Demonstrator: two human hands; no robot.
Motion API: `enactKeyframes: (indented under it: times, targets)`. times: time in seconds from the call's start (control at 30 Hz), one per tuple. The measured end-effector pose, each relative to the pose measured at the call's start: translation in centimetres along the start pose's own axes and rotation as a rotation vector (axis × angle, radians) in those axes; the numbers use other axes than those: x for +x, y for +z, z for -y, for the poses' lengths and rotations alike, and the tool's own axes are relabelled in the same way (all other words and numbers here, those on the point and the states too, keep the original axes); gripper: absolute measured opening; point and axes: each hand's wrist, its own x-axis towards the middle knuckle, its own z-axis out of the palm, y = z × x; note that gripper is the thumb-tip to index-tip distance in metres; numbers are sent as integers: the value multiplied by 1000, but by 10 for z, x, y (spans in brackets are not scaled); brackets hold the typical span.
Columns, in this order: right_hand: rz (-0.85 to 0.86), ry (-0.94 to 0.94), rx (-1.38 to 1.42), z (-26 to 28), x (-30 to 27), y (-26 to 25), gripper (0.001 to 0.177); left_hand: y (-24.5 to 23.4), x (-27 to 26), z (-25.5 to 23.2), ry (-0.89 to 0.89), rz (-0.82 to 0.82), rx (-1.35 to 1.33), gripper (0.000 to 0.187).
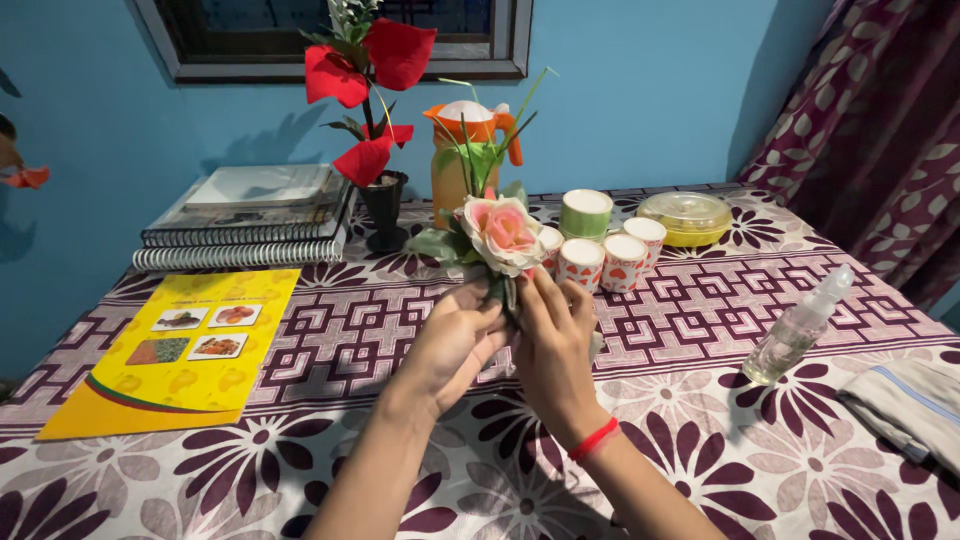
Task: The person wipes a pink artificial rose and its vase with a cloth, then sprays the cloth with a liquid and continues wiping the flower and vase. The person also wipes the leaves and stem of the rose and adjusts the flower arrangement in the vase.
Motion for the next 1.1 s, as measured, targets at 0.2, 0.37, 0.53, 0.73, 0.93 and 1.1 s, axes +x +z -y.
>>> enactKeyframes:
  times: [0.2,0.37,0.53,0.73,0.93,1.1]
  targets:
    - [44,-132,24,-1,1,-6,59,3,-8,-9,-50,84,-242,50]
    - [90,-206,-37,4,-6,-11,65,3,-1,-3,43,87,-196,34]
    - [77,-70,-67,8,-7,-8,69,-1,5,6,43,2,-188,32]
    - [123,-85,-110,11,-7,-8,72,-1,2,7,20,-43,-233,32]
    - [80,-43,-106,12,-6,-8,68,5,2,8,91,-19,-163,32]
    - [116,-81,-118,13,-4,-10,71,11,-6,6,72,-32,-201,32]
